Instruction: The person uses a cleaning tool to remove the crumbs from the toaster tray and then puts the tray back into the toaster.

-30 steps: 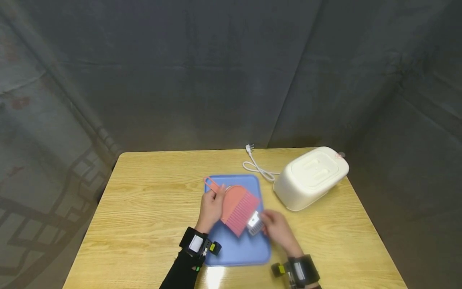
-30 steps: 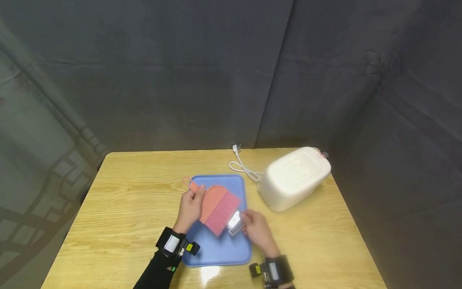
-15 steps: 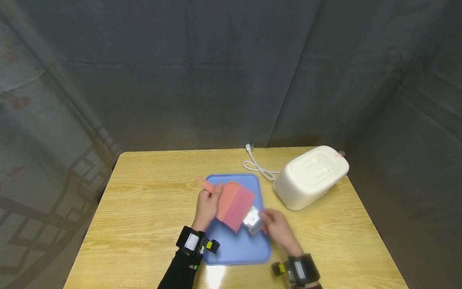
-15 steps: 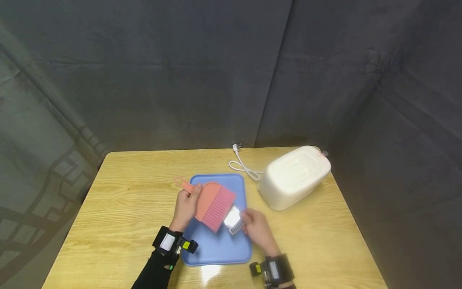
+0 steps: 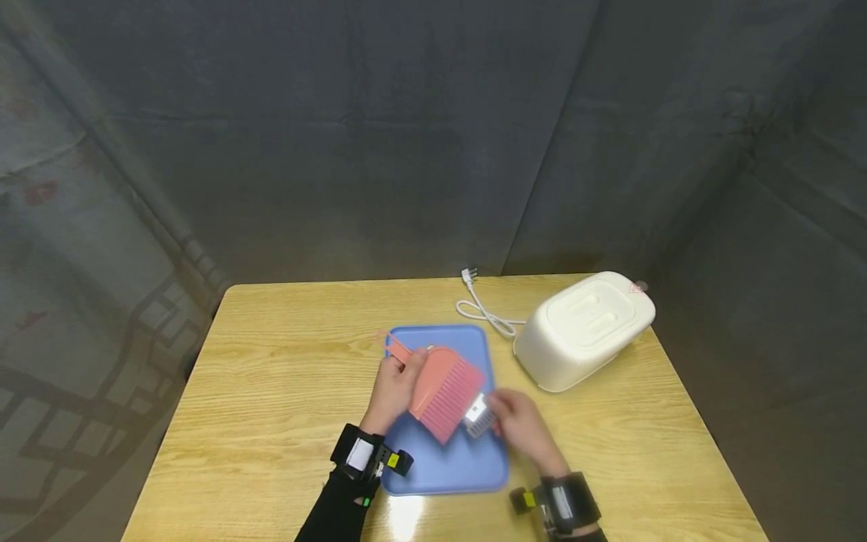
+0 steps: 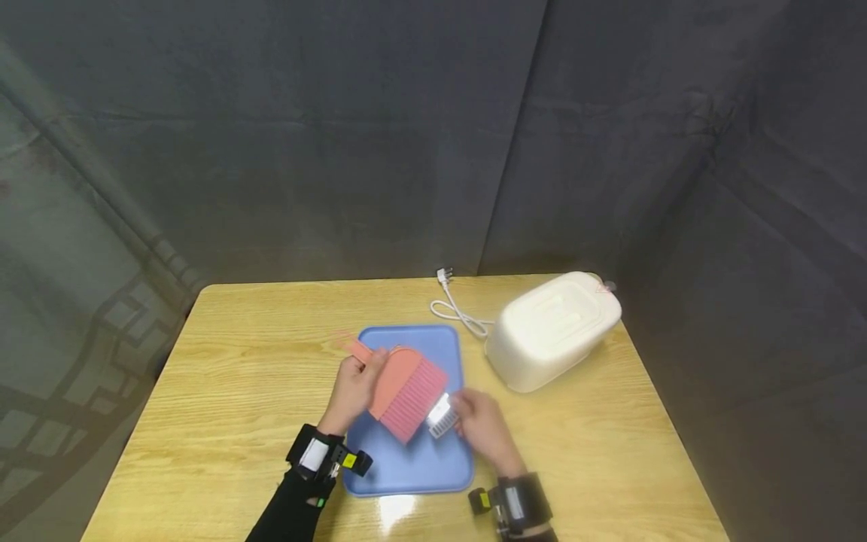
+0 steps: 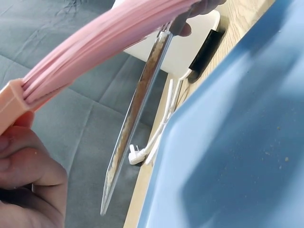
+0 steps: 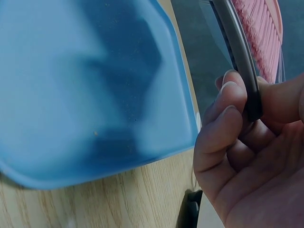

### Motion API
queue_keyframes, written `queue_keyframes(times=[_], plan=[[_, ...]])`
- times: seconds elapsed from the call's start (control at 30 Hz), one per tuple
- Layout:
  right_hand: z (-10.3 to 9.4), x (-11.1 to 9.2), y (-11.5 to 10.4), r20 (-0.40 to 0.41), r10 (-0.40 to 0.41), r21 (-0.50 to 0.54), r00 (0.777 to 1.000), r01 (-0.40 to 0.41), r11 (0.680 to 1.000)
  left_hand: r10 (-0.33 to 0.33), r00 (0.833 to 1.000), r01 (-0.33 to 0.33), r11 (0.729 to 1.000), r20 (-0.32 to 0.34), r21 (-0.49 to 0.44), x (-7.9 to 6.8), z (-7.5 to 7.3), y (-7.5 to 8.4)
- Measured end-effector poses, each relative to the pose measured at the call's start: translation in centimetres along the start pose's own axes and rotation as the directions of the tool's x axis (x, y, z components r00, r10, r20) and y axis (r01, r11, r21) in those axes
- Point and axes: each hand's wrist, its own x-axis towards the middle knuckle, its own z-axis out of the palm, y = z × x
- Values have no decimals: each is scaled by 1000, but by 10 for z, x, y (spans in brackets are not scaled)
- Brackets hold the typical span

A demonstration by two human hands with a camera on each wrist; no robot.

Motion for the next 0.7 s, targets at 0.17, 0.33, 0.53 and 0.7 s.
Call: queue_keyframes(times=[0.17,0.33,0.53,0.7], plan=[[0,0,-1,6,-17,-37,1000,17,999,-15,999,14,1000,32,27,1,5,0],[0,1,0,-5,-11,-53,1000,11,999,-42,998,38,997,54,73,1,8,-1],[-2,1,0,-11,-16,-59,1000,16,998,-38,998,33,995,56,93,4,11,-3],[-3,0,0,-8,-17,-50,1000,17,999,-33,998,28,995,44,99,4,12,-5]])
